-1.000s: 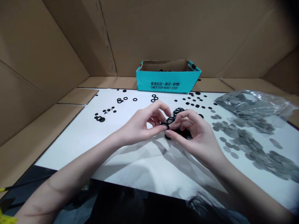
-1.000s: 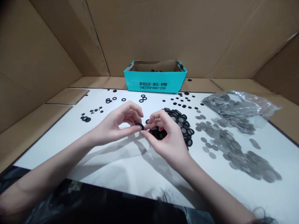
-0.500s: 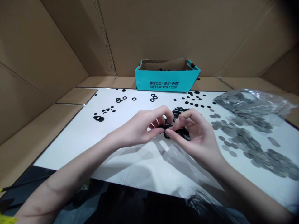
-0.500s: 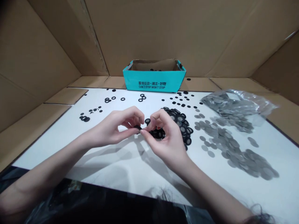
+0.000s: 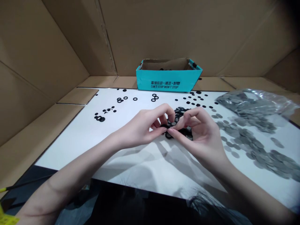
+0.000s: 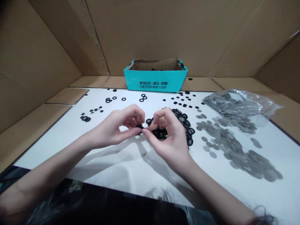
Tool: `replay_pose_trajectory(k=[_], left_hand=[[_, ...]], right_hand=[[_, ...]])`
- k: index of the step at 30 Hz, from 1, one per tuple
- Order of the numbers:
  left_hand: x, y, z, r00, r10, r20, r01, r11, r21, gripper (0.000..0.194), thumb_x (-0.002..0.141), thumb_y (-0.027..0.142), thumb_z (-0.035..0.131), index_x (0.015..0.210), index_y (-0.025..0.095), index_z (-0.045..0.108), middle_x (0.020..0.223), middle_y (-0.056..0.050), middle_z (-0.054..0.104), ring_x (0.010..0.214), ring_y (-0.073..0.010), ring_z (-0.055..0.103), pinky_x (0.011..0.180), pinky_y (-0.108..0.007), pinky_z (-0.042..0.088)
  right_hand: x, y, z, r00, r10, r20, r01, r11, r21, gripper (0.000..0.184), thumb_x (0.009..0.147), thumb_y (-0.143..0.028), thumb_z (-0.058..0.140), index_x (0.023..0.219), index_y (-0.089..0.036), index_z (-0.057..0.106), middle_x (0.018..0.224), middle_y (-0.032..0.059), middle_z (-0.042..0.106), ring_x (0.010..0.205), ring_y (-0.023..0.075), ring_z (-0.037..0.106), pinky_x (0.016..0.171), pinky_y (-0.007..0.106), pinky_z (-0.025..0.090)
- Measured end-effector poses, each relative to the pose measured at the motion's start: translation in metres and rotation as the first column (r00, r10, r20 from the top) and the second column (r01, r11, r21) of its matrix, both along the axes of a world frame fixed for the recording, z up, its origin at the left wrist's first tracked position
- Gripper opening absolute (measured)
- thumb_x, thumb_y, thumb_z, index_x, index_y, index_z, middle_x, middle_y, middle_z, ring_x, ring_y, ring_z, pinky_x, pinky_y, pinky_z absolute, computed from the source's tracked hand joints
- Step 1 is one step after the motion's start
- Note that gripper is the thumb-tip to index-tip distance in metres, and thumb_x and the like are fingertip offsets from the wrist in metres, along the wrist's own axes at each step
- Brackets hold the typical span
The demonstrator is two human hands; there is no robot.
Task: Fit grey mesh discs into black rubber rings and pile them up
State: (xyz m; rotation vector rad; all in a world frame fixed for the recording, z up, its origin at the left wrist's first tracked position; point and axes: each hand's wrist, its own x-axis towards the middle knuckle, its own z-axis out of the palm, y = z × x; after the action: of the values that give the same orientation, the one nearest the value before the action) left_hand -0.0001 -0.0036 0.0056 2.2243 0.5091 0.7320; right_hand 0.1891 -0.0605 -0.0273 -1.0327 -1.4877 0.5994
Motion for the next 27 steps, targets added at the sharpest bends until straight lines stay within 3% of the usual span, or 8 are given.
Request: replay_pose_trajectory(k=[4, 9, 13, 18, 24, 27], left_hand=[[-0.001, -0.002, 0.006, 0.996, -0.024, -0.085, 0.029, 0.998, 0.056, 0.028, 0.086, -0.001, 0.053, 0.103, 0.021, 0.052, 0.098, 0.001, 0.065, 0.079, -0.0081, 0.061, 0.071, -0.021, 0.051], [0.002, -0.002, 0.0, 0.991, 0.081, 0.103, -0.075, 0.995, -0.063, 0.024, 0.088, 0.008, 0.06, 0.107, 0.02, 0.053, 0.087, 0.002, 0.062, 0.078, -0.0101, 0.063, 0.071, -0.022, 0.054], [0.005, -0.002, -0.005, 0.981, 0.102, 0.165, -0.096, 0.994, -0.046, 0.022, 0.09, 0.01, 0.06, 0.109, 0.02, 0.053, 0.095, 0.0, 0.063, 0.084, -0.0103, 0.065, 0.073, -0.021, 0.056], [0.003, -0.003, -0.001, 0.991, 0.065, 0.114, -0.067, 0.998, 0.011, 0.024, 0.088, 0.005, 0.057, 0.107, 0.021, 0.053, 0.098, 0.0, 0.063, 0.08, -0.0084, 0.063, 0.071, -0.019, 0.055], [-0.001, -0.006, 0.008, 0.999, 0.046, -0.028, -0.046, 0.999, 0.03, 0.028, 0.085, 0.002, 0.056, 0.105, 0.021, 0.057, 0.088, 0.003, 0.064, 0.075, -0.0089, 0.063, 0.07, -0.021, 0.054], [-0.003, -0.005, 0.008, 0.998, 0.042, 0.049, -0.042, 0.999, 0.015, 0.028, 0.088, 0.006, 0.059, 0.111, 0.021, 0.057, 0.096, 0.0, 0.067, 0.08, -0.0099, 0.066, 0.072, -0.021, 0.057]], right_hand=[[-0.001, -0.001, 0.0, 0.998, -0.018, 0.056, 0.014, 0.998, 0.063, 0.028, 0.08, -0.012, 0.074, 0.085, -0.026, 0.049, 0.074, -0.0066, 0.055, 0.068, 0.0134, 0.064, 0.069, 0.032, 0.051], [0.001, 0.002, 0.001, 0.999, -0.035, 0.041, 0.036, 0.999, -0.012, 0.027, 0.081, -0.016, 0.075, 0.086, -0.026, 0.05, 0.074, -0.0063, 0.057, 0.069, 0.0143, 0.067, 0.071, 0.033, 0.051], [0.001, 0.004, 0.001, 1.0, -0.02, -0.002, 0.02, 0.999, -0.039, 0.029, 0.08, -0.02, 0.077, 0.087, -0.026, 0.05, 0.076, -0.0055, 0.06, 0.073, 0.0157, 0.069, 0.072, 0.033, 0.052], [0.002, 0.002, 0.0, 0.999, -0.028, 0.02, 0.028, 1.0, -0.006, 0.028, 0.081, -0.017, 0.076, 0.088, -0.026, 0.051, 0.078, -0.0059, 0.058, 0.073, 0.0143, 0.069, 0.072, 0.032, 0.053], [0.002, -0.002, -0.003, 0.981, -0.047, 0.187, 0.02, 0.989, 0.146, 0.028, 0.082, -0.008, 0.072, 0.092, -0.027, 0.055, 0.082, -0.0059, 0.061, 0.075, 0.0131, 0.067, 0.076, 0.032, 0.052], [0.003, -0.001, 0.001, 0.996, -0.009, 0.087, 0.005, 0.999, 0.047, 0.026, 0.081, -0.013, 0.076, 0.09, -0.027, 0.056, 0.079, -0.0055, 0.063, 0.073, 0.0138, 0.068, 0.073, 0.031, 0.051]])
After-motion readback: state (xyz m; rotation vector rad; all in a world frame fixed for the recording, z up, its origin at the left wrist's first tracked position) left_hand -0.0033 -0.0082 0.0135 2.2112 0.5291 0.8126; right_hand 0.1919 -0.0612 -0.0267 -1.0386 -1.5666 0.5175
